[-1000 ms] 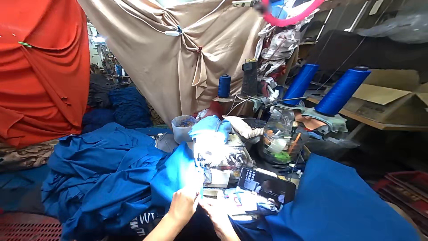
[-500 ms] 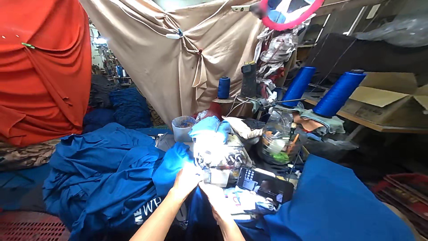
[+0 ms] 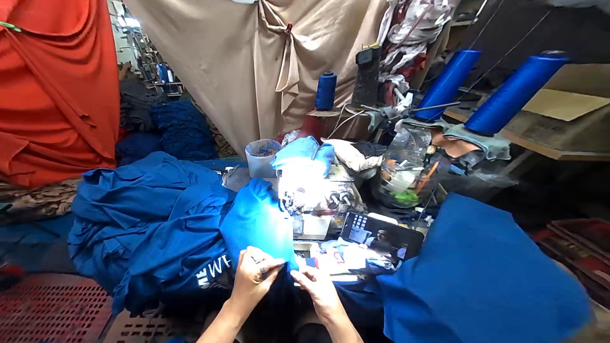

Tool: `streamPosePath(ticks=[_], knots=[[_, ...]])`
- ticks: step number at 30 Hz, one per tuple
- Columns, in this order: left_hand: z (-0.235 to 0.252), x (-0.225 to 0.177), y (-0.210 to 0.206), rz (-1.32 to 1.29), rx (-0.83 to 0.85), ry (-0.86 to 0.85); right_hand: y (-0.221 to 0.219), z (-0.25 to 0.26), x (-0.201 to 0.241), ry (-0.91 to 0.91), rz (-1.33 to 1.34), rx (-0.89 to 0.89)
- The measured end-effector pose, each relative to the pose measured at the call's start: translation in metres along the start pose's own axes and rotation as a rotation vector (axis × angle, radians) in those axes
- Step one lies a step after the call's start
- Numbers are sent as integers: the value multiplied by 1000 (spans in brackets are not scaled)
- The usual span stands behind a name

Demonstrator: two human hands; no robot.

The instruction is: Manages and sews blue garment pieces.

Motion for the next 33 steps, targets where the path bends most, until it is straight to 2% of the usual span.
streamPosePath(ticks=[4,14,19,23,25,28,30,33], knots=[[-4,-2,-14,71,73,-126,-3,1,0,1,24,-2],[-10,-7,-17,22,132,-228,-6,-4,3,8,60,12],[-12,-7,-18,13,124,-237,-6,-4,2,34,55,22],[-16,-12,-20,43,151,-318,-7,-3,5,62,35,0],[-19,-15,-20,54,109,-369,-7,-1,7,65,-3,-44],[-20,-11,-23,206,16,-383,-9,0,11,72,-5,-55],[-10,-2,-28,384,30,-345,-12,-1,14,86,9,-47],[17,4,-34,503,102,-313,-15,-1,7,83,-82,-54]])
Point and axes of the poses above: each hand's wrist, its own z-axis towards the middle knuckle, its own y-axis out of the back of the hand, x = y × z, the point moved 7 cm from there along z, towards the middle knuckle, and after that the axes turned 2 degrees about -y, right-handed, at the moved point
